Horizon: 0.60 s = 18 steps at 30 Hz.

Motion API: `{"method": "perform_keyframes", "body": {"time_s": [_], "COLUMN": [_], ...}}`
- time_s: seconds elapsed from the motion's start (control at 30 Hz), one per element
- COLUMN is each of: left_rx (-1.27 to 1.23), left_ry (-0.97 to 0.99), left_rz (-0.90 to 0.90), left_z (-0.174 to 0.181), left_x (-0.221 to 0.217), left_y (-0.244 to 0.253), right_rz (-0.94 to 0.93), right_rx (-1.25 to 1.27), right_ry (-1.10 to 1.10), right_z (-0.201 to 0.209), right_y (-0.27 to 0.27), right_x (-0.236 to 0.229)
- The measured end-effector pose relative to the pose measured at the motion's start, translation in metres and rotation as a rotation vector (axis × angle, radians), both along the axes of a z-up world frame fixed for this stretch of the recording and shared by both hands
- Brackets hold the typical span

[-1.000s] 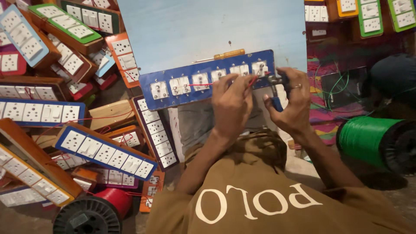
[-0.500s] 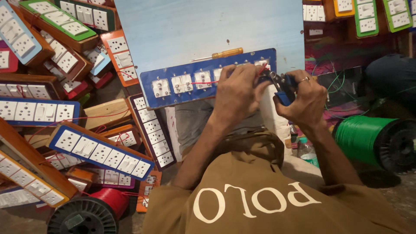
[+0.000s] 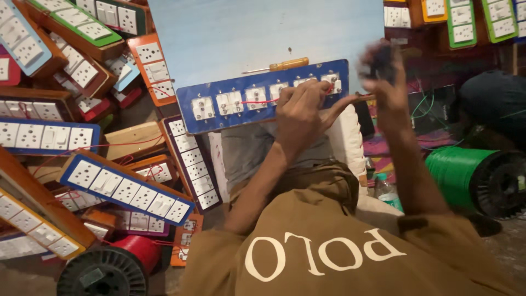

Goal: The person assembles electrical boards by connecting red wires between multiple white switches mounted on a wooden board. They use a screwdriver to tighten terminal screws and pliers to cut wire ends. The person works on two boards, one orange and one blue, surrounded by stacks of similar boards.

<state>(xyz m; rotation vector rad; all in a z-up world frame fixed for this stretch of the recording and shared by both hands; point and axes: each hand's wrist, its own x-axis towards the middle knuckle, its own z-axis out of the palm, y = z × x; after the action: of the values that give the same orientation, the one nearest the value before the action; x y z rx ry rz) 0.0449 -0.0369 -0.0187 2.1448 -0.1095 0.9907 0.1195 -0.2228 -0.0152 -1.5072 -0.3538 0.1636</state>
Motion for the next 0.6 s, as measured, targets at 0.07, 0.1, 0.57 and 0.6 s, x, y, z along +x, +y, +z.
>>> {"method": "perform_keyframes", "body": {"time_s": [0.07, 0.1, 0.57, 0.6], "left_rx": [-0.037, -0.033, -0.104, -0.096], "left_ry": [0.041, 0.004, 0.077, 0.055], "left_rz": [-0.063, -0.031, 0.048, 0.081], "left_z": [0.001, 0.002, 0.003, 0.002], "left_x": [-0.006, -0.009, -0.018, -0.016], "left_y": [0.005, 0.006, 0.021, 0.019], "right_rz": [0.137, 0.177, 0.344, 0.187], "right_rx": [-0.436, -0.487, -0.712, -0.394], "right_ry": [-0.361, -0.488, -0.837, -0.681], "right_z": [0.024, 0.033, 0.071, 0.064], "right_y": [0.021, 0.035, 0.041, 0.035], "right_x": [0.027, 0.039, 0.068, 0.059]}}
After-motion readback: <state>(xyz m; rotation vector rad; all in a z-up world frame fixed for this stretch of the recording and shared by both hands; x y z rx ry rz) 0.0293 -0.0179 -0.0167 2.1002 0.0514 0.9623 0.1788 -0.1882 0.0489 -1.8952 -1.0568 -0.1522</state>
